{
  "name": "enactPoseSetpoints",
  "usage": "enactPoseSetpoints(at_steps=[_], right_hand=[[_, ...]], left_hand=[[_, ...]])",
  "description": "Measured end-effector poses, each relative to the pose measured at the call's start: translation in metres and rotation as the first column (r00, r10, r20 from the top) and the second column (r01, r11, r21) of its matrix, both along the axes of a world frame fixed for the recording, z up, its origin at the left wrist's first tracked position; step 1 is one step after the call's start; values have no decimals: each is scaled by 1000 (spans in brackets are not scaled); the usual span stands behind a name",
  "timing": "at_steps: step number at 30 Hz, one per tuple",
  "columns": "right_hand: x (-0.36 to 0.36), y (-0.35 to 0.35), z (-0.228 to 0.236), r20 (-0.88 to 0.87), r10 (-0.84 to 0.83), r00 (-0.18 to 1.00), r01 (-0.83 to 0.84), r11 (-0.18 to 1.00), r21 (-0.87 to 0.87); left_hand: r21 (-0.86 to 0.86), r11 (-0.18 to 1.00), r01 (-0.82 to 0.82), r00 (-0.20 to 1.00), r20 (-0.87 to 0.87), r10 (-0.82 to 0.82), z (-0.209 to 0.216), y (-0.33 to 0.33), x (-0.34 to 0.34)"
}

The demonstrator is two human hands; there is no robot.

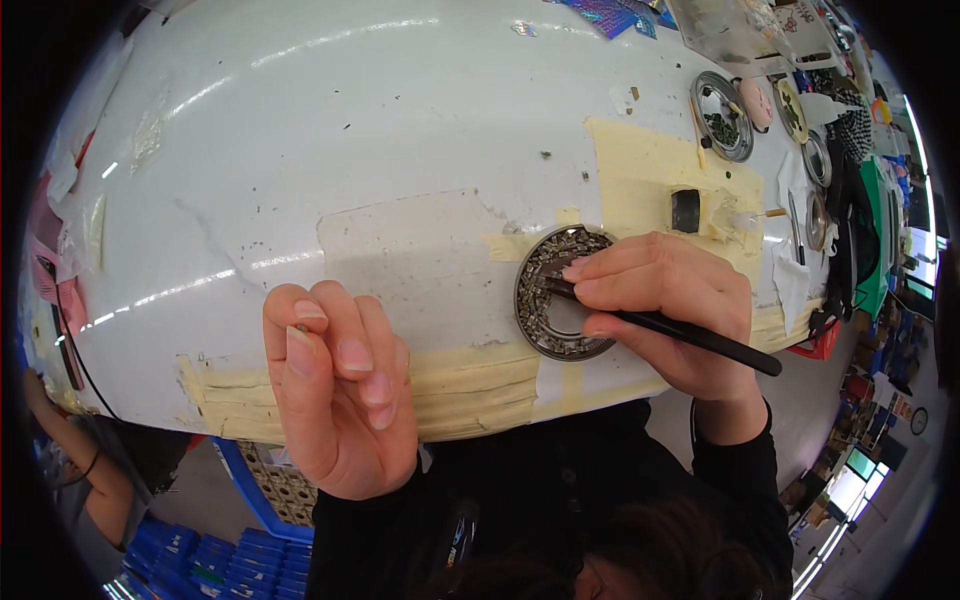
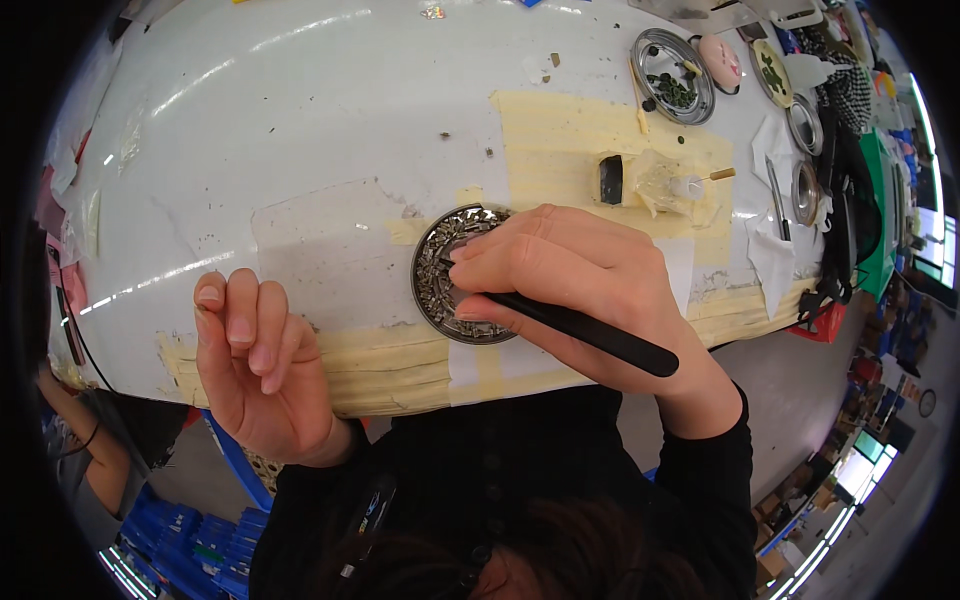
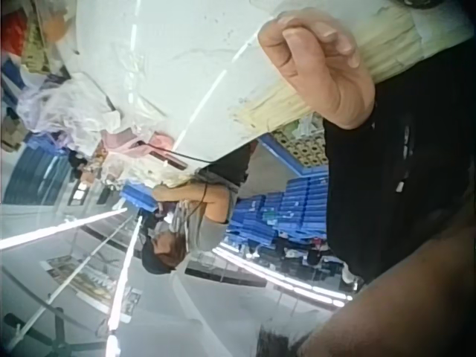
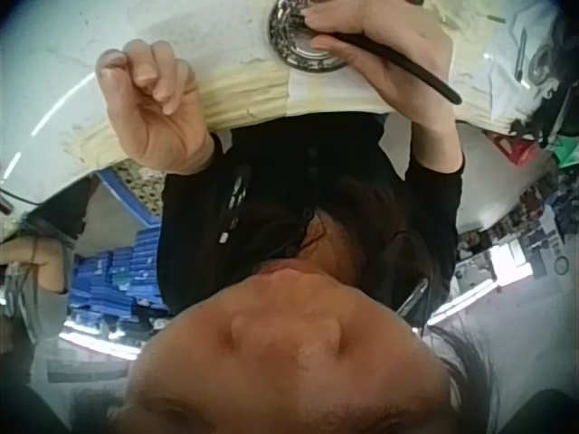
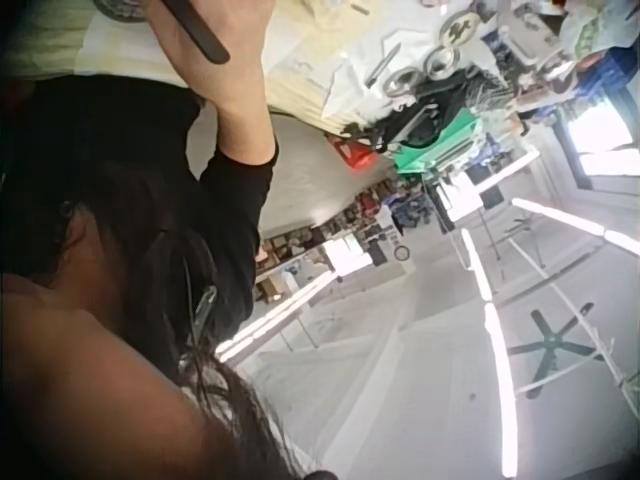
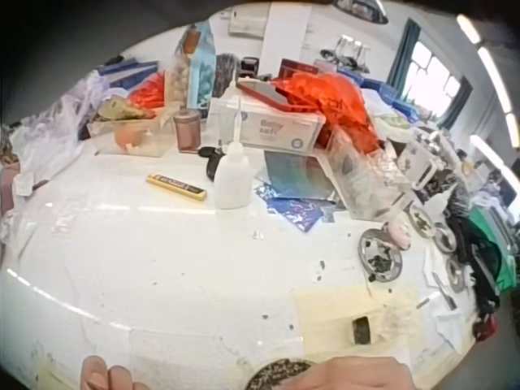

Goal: Assembling small mechanical toy components using tweezers and a marker on a workbench.

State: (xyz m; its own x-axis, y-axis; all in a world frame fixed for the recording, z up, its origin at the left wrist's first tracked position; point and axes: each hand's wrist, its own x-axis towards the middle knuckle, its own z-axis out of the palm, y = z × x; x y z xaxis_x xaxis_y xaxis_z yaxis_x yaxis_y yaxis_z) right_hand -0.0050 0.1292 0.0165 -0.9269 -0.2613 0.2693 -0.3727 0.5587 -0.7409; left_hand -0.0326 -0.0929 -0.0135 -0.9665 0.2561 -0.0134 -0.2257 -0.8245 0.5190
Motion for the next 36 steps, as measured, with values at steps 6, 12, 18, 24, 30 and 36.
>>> enactPoseSetpoints(at_steps=[6, 12, 18, 24, 30, 36], right_hand=[[0, 0, 0, 9, 6, 1000, -6, 1000, -3], [5, 4, 4, 12, -65, 998, 64, 997, 31], [13, 8, 6, 26, -123, 992, 122, 991, 62], [17, 10, 10, 46, -137, 989, 137, 990, 13], [14, 3, 3, 24, -82, 996, 82, 996, -24], [15, 5, 4, 36, -64, 997, 65, 998, -11]], left_hand=[[7, 1000, 10, 1000, -4, -10, 0, 0, -1], [5, 1000, 15, 1000, -4, -15, -1, -1, 0], [13, 1000, 16, 1000, -7, -16, -1, -1, 0], [87, 996, 35, 999, -12, -34, 2, 1, 0], [85, 996, 27, 1000, -7, -27, 2, 1, 0], [87, 996, 33, 999, -8, -33, 2, 1, 0]])
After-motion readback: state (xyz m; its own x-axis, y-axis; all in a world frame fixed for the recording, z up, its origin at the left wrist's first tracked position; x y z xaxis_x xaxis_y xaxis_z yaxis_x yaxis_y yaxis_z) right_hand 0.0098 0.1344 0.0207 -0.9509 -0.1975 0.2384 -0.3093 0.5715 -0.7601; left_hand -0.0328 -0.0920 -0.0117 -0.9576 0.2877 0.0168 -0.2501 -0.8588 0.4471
